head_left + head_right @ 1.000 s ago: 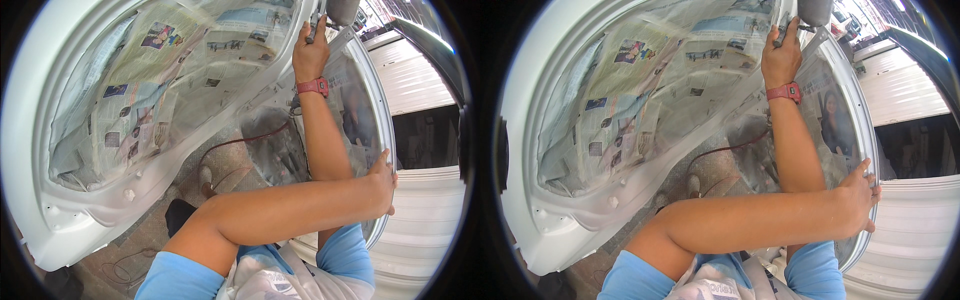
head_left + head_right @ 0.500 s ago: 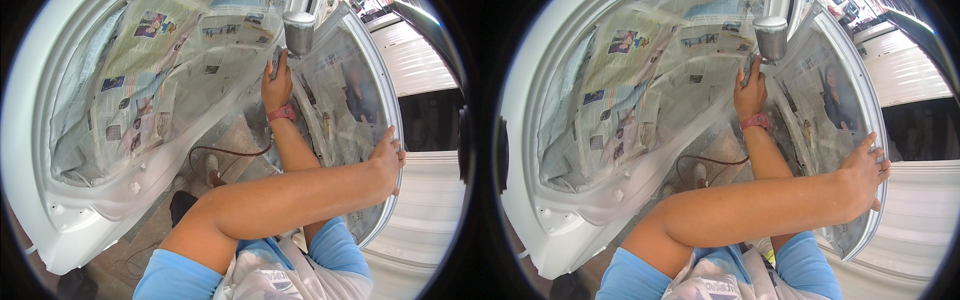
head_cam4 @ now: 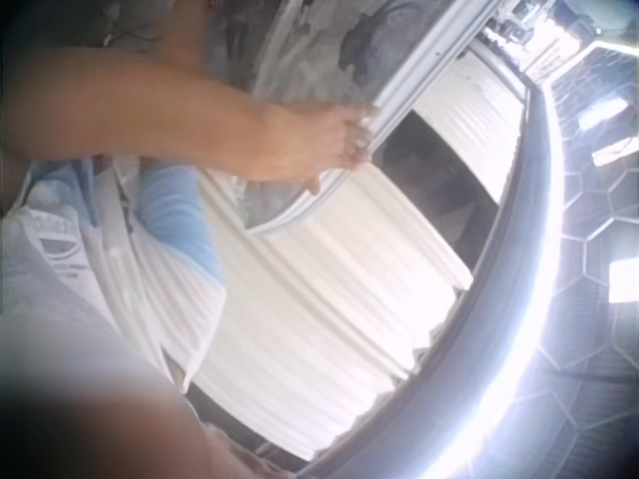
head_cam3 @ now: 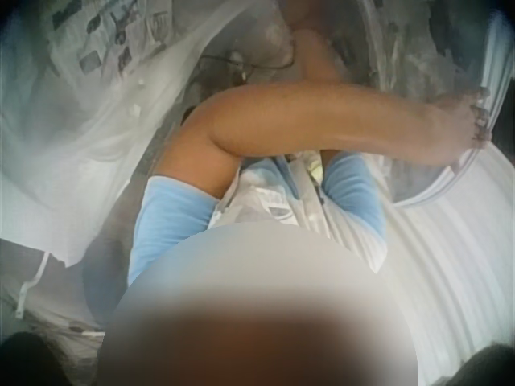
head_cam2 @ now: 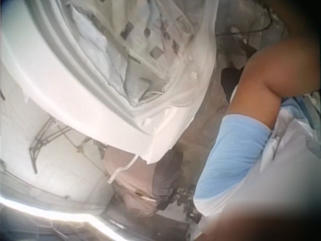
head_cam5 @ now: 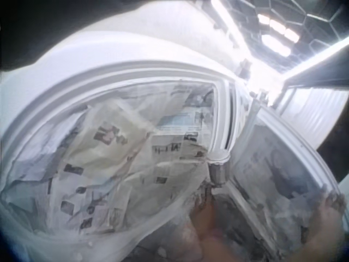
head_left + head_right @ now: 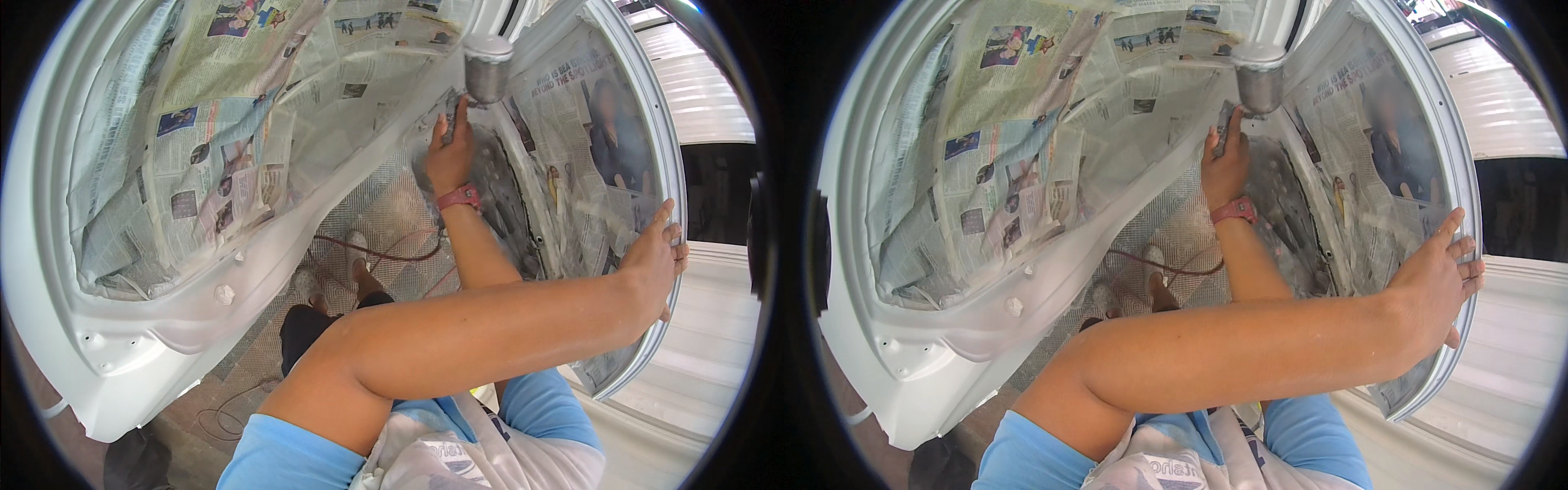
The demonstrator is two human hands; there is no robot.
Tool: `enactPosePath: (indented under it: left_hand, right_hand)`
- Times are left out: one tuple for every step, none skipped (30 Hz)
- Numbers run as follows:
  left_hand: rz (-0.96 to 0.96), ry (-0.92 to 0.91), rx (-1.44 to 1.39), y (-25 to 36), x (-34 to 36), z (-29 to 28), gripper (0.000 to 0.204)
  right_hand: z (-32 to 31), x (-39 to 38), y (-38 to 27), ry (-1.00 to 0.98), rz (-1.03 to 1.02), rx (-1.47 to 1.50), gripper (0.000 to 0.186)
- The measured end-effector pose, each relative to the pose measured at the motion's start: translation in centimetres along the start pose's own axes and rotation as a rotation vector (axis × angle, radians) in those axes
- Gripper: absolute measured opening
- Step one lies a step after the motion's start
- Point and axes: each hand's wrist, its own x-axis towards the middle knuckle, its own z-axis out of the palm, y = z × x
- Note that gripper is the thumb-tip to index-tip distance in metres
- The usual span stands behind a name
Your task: The person uses a spray gun to apply white paint to the interior and exterior surfaces of a car door. They move around the door, spraying different sections and occasionally adjusting the door's position to reach all areas.
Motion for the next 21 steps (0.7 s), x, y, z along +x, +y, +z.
enactPosePath:
  left_hand:
    - [-0.003,0.023,0.006,0.1,0.1,0.1,0.113]
    - [-0.001,0.018,0.013,0.0,0.1,0.1,0.113]
    - [0.001,-0.008,0.021,0.0,0.0,0.2,0.113]
    - [0.003,0.021,0.016,-0.1,-0.1,0.2,0.112]
    - [0.007,0.027,0.014,-0.2,-0.3,0.2,0.112]
    - [0.013,0.008,0.002,-0.3,-0.4,0.2,0.111]
    - [0.015,0.033,0.000,-0.4,-0.5,0.3,0.111]
    - [0.020,0.032,-0.011,-0.4,-0.4,0.4,0.111]
    - [0.029,0.019,-0.036,-0.4,-0.2,0.5,0.110]
    - [0.027,0.061,-0.012,-0.3,0.0,0.8,0.110]
    - [0.026,0.090,-0.005,-0.2,0.2,1.2,0.110]
    - [0.021,0.043,-0.032,0.1,0.9,1.4,0.111]
    - [0.019,0.106,-0.067,0.4,1.7,1.7,0.111]
    - [0.012,0.096,-0.136,0.8,3.5,1.2,0.111]
    - [0.007,0.099,-0.145,0.8,4.2,1.8,0.110]
    - [0.011,0.119,-0.155,1.0,4.8,2.4,0.109]
    - [0.008,0.139,-0.164,0.9,5.4,3.1,0.108]
    - [0.010,0.165,-0.177,0.9,5.7,3.8,0.107]
    - [0.016,0.195,-0.186,0.7,5.8,4.7,0.107]
    - [0.027,0.224,-0.187,0.6,5.9,5.4,0.106]
    - [0.030,0.259,-0.189,0.2,6.1,6.1,0.105]
  right_hand:
    - [-0.7,1.0,-0.1,0.052,-0.045,0.018,0.068]
    - [-1.4,2.1,-0.1,0.103,-0.092,0.037,0.068]
    - [-2.2,3.0,-0.2,0.151,-0.138,0.057,0.069]
    - [-2.9,3.8,-0.4,0.175,-0.158,0.047,0.069]
    - [-3.6,4.5,-0.5,0.199,-0.178,0.039,0.069]
    - [-4.0,4.9,-0.5,0.223,-0.197,0.030,0.069]
    - [-4.3,5.2,-0.5,0.221,-0.210,0.026,0.070]
    - [-4.4,5.3,-0.4,0.221,-0.223,0.022,0.070]
    - [-4.4,5.1,-0.2,0.215,-0.220,0.018,0.070]
    - [-4.2,4.7,0.1,0.170,-0.184,0.012,0.070]
    - [-3.8,3.9,0.6,0.117,-0.132,0.008,0.070]
    - [-3.2,2.9,1.1,0.063,-0.080,0.008,0.070]
    - [-2.6,1.8,1.8,0.007,-0.027,0.028,0.067]
    - [-1.9,0.7,2.6,-0.051,0.023,0.054,0.064]
    - [-1.0,-0.6,3.3,-0.113,0.071,0.084,0.061]
    - [-0.4,-2.0,4.1,-0.135,0.059,0.054,0.062]
    - [0.3,-3.2,4.9,-0.159,0.044,0.034,0.063]
    - [1.0,-4.3,5.5,-0.184,0.029,0.018,0.063]
    - [1.4,-5.6,6.0,-0.237,0.101,0.103,0.063]
    - [1.1,-7.1,6.4,-0.288,0.168,0.188,0.063]
    - [0.8,-8.6,6.6,-0.342,0.232,0.271,0.063]
